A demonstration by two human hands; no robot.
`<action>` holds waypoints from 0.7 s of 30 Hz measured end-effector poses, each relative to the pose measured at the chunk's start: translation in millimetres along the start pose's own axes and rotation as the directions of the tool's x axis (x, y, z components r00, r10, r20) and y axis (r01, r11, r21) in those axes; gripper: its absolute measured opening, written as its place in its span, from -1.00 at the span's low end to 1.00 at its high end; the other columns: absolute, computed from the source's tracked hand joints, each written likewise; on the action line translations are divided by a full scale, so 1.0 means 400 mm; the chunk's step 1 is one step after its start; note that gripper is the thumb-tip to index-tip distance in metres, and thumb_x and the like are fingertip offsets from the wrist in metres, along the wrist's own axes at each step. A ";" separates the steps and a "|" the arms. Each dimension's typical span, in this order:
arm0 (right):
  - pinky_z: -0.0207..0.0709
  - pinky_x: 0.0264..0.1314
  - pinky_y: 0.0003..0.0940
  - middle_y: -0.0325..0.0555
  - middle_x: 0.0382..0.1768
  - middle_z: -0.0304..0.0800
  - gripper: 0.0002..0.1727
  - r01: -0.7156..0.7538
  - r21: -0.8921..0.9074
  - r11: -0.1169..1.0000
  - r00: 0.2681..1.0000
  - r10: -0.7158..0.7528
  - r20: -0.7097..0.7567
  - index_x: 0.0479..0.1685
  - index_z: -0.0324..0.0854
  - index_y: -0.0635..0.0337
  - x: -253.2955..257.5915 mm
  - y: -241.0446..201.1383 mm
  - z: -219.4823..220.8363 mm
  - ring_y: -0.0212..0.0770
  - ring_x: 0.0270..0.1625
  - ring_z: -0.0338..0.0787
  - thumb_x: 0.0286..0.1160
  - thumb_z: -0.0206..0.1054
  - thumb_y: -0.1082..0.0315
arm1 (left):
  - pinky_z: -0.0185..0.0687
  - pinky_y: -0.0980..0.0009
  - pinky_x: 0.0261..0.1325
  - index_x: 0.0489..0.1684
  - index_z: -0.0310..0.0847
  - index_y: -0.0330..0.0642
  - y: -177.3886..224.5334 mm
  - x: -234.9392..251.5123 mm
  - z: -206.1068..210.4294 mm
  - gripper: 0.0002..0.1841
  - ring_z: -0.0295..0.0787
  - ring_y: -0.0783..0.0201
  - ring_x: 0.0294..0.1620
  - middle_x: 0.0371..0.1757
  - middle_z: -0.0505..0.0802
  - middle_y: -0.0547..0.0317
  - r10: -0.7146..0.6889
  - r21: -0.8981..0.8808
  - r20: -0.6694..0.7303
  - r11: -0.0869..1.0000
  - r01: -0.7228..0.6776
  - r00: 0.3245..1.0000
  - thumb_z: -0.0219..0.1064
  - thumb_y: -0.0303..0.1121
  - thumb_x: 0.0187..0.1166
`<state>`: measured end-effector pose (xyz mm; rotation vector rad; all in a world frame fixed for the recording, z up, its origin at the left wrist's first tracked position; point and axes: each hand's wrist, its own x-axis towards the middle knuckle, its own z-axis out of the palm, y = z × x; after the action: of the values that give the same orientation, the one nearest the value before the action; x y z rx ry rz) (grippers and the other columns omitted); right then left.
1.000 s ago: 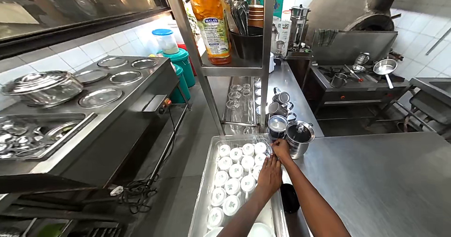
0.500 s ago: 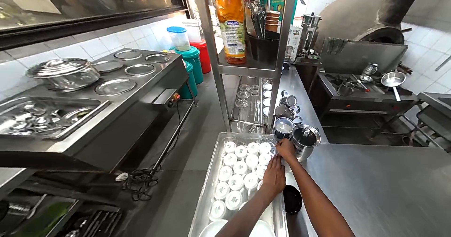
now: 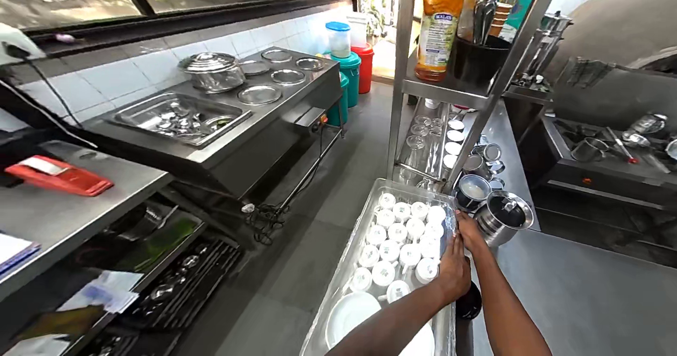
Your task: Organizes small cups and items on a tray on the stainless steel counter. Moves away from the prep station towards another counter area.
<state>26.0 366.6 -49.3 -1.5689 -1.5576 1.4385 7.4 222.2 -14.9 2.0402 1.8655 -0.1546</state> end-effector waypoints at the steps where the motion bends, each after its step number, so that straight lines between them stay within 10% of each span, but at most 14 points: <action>1: 0.58 0.14 0.08 0.18 0.15 0.71 -0.44 -0.049 0.032 0.998 0.999 0.049 0.024 0.53 0.53 0.10 -0.008 -0.006 -0.005 0.03 0.09 0.70 0.84 0.04 -0.09 | -0.53 -0.21 0.91 0.57 0.45 -0.44 0.015 -0.015 0.010 -0.42 -0.41 -0.35 0.92 0.86 0.00 -0.48 0.023 -0.020 0.017 1.000 -0.022 1.000 0.19 -0.25 0.61; 9: 0.55 0.09 0.10 0.09 0.19 0.68 -0.41 -0.147 0.122 0.982 0.988 0.140 0.068 0.59 0.47 -0.08 -0.036 -0.013 -0.014 0.01 0.12 0.67 0.78 0.05 -0.21 | -0.51 -0.21 0.91 0.74 0.13 -0.55 0.066 -0.021 0.087 -0.35 -0.30 -0.32 0.93 0.86 0.02 -0.49 0.040 0.039 -0.086 0.999 -0.037 0.995 0.04 -0.33 0.70; 15: 0.49 0.30 0.40 0.38 0.27 0.69 -0.32 0.035 -0.294 0.955 0.997 -0.052 -0.052 0.45 0.57 0.25 -0.041 -0.033 0.001 0.31 0.30 0.70 0.86 -0.12 -0.16 | -0.45 -0.17 0.90 0.81 0.06 -0.44 0.051 -0.018 0.085 -0.23 -0.23 -0.24 0.93 0.88 0.06 -0.36 0.075 -0.106 -0.144 0.990 -0.091 0.987 0.17 -0.20 0.64; 21: 0.49 0.37 0.47 0.43 0.43 0.61 -0.11 0.065 -0.568 0.821 0.994 -0.106 -0.039 0.92 -0.15 0.04 -0.075 -0.012 0.051 0.43 0.38 0.69 0.77 -0.20 -0.35 | -0.06 -0.01 0.88 0.43 0.57 -0.34 -0.020 -0.096 0.018 -0.46 0.34 -0.11 0.74 0.57 0.62 -0.20 0.408 -0.228 -0.075 0.882 -0.414 0.910 0.38 -0.17 0.54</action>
<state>12.3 333.4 -42.0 -1.8090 -2.1124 0.8912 -3.6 184.1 -10.5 2.2121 1.3412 0.2002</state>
